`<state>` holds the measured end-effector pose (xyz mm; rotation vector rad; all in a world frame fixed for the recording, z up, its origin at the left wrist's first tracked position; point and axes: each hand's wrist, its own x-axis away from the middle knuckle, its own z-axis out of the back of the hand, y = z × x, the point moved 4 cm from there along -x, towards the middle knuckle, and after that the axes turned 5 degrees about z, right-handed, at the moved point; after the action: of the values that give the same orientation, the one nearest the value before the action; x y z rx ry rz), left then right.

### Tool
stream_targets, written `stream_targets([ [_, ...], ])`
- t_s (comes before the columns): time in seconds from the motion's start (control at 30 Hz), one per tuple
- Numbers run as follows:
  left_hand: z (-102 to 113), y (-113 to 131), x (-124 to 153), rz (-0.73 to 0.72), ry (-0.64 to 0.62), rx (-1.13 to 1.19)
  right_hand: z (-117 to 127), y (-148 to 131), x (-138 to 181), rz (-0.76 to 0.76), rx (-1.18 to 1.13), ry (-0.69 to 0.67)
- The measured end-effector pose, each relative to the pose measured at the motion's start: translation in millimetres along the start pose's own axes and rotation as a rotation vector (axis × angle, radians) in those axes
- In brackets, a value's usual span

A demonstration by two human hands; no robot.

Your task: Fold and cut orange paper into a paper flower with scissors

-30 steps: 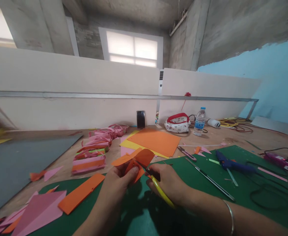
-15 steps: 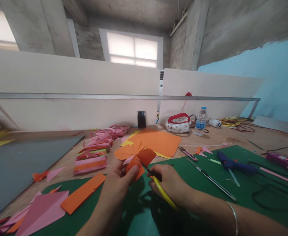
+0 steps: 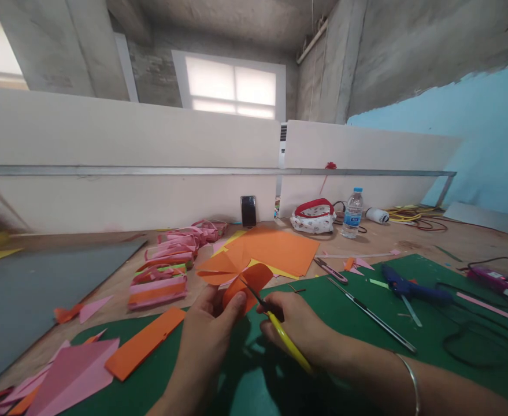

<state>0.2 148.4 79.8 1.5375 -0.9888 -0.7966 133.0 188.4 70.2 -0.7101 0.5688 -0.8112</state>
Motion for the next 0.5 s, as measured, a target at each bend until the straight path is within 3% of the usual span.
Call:
stream_targets([
  [0.5,-6.0,-0.9,4.7,-0.020,-0.021,-0.050,-0.1,2.3,-0.7,0.005,0.013,0.090],
])
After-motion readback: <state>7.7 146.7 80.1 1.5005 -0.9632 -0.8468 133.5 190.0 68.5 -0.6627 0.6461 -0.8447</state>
